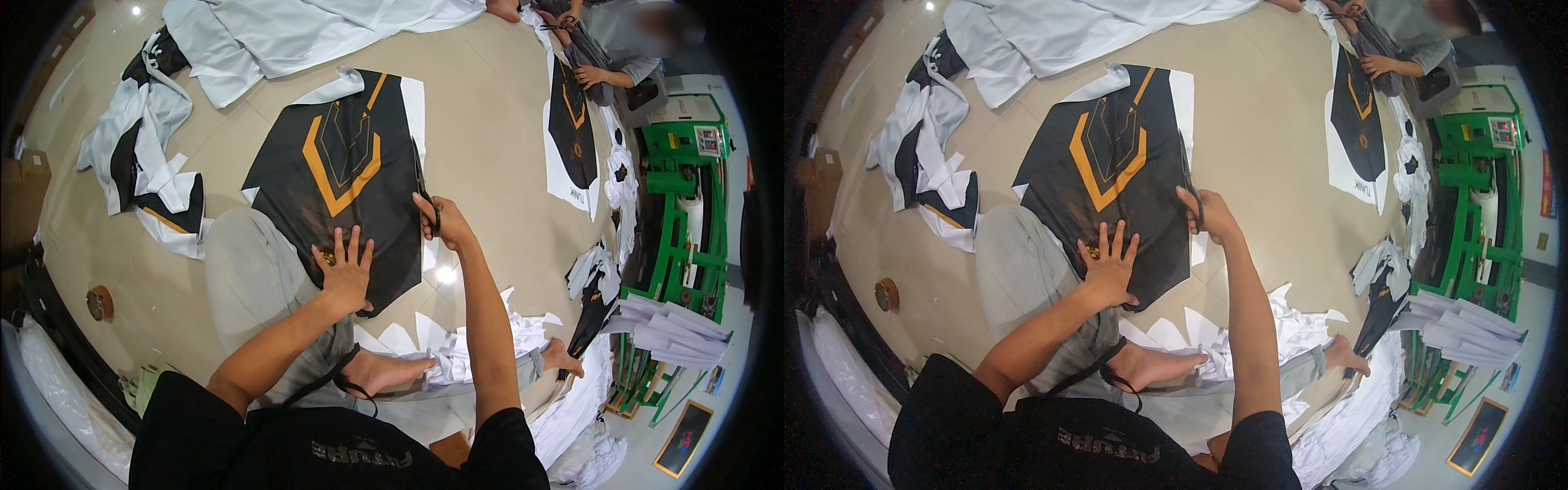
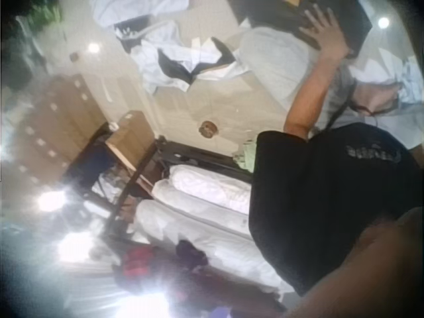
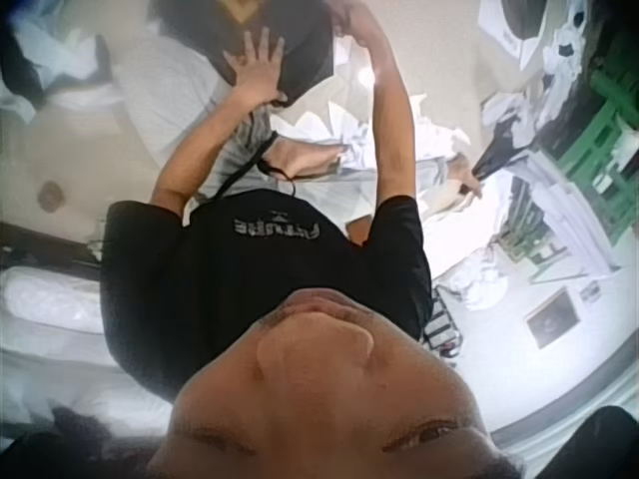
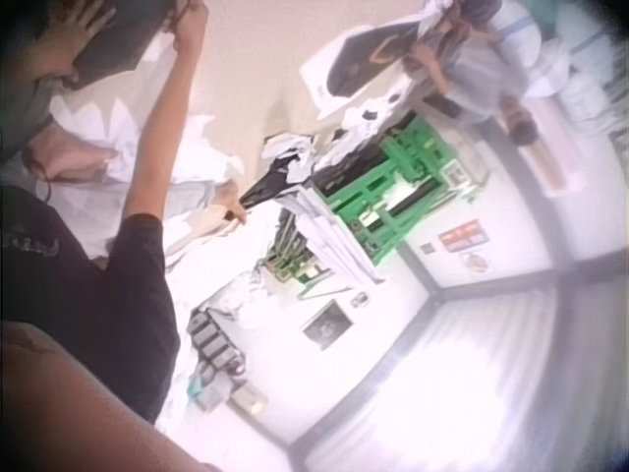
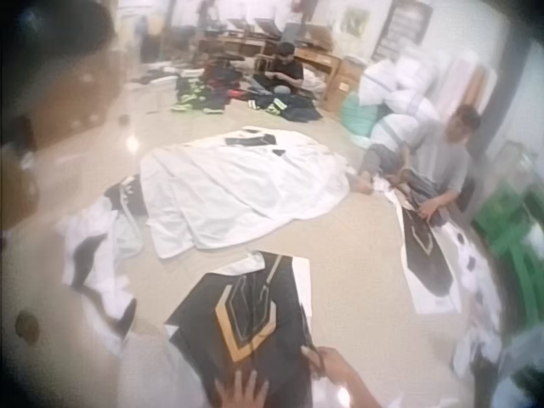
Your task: The person sits on the floor of a workshop and uses scissors to cut a black and gold printed fabric sheet. They carefully follow the printed design lines to separate the fabric into specific shapes, occasionally adjusting the material with their hands.
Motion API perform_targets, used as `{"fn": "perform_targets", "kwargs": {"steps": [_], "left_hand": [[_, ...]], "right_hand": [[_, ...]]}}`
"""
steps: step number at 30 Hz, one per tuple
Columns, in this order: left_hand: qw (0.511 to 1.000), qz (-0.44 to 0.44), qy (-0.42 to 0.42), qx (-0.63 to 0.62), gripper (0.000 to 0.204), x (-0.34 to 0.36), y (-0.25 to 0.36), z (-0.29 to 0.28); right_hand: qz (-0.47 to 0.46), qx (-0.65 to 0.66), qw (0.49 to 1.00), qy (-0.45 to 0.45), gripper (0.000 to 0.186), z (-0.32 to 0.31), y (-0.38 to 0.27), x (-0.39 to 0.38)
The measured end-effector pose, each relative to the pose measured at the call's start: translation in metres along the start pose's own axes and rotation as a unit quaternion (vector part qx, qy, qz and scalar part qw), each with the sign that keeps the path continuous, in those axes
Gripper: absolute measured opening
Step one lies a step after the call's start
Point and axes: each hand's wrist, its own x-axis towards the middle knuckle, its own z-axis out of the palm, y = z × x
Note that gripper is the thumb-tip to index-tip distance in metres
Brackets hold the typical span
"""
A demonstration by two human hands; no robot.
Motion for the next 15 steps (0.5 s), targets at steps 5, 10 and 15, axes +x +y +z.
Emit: {"fn": "perform_targets", "kwargs": {"steps": [5, 10, 15], "left_hand": [[1.0, -0.012, -0.02, -0.011, 0.143, -0.002, 0.001, -0.004], [1.0, -0.007, -0.023, -0.01, 0.143, -0.003, 0.001, -0.004], [0.999, -0.012, -0.032, -0.015, 0.141, -0.003, 0.002, -0.005]], "right_hand": [[0.019, -0.011, 1.0, -0.004, 0.054, 0.0, -0.004, 0.003], [0.025, 0.018, 0.999, -0.015, 0.055, -0.001, -0.02, 0.011], [0.016, -0.03, 0.999, -0.007, 0.054, 0.001, -0.019, 0.015]]}}
